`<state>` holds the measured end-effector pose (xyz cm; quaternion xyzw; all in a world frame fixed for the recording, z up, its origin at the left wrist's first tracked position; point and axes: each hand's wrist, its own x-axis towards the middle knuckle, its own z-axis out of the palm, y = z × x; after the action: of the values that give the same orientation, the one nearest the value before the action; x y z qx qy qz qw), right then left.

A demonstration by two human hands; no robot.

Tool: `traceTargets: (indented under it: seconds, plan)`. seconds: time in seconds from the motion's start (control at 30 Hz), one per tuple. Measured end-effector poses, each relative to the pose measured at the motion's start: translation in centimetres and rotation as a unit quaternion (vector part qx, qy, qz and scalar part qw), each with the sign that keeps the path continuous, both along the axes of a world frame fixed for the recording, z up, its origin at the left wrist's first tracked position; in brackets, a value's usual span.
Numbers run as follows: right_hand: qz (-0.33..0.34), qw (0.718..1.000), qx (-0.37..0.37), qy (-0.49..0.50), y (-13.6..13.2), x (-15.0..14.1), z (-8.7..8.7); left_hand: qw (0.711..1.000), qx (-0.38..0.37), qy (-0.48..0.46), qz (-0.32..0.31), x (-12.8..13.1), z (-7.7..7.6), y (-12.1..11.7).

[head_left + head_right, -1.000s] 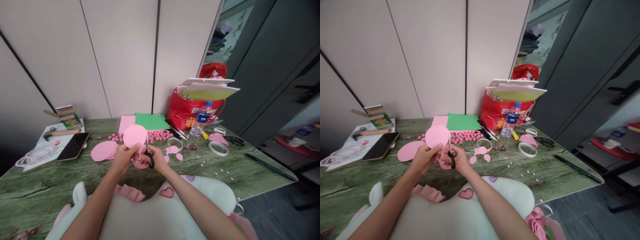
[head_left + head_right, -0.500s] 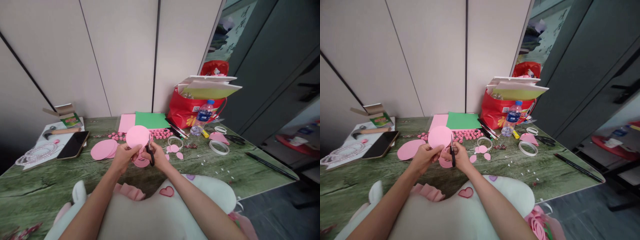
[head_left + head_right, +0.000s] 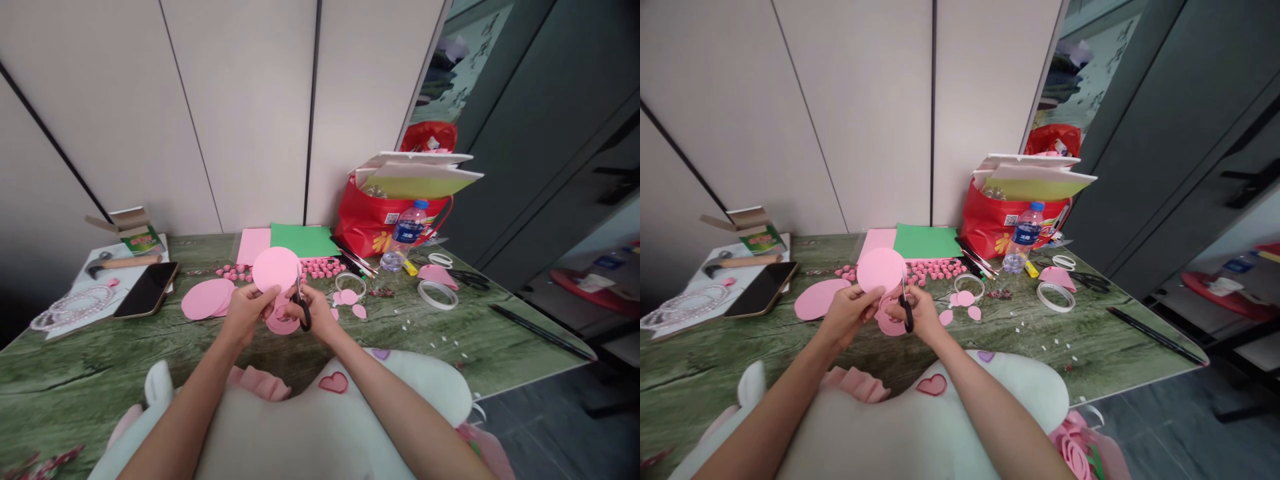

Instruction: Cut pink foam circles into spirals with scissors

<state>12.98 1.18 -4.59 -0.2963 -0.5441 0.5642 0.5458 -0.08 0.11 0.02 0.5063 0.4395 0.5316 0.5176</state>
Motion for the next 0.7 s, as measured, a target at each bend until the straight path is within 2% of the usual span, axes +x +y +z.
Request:
traceTargets:
  seconds: [0.33, 0.57, 0.7]
  plan:
    - [0.017, 1.000, 0.004, -0.007, -0.16, -0.09, -0.17, 0.999, -0.022, -0.039, -0.031, 0.08, 0.25, -0.07]
    - [0.035, 0.999, -0.006, -0.025, -0.29, -0.21, -0.21, 1.000, -0.018, -0.009, 0.018, -0.02, -0.07, 0.22]
    - [0.028, 1.000, -0.001, -0.015, -0.31, -0.08, 0.17, 0.999, -0.036, 0.016, 0.012, -0.05, -0.07, 0.21]
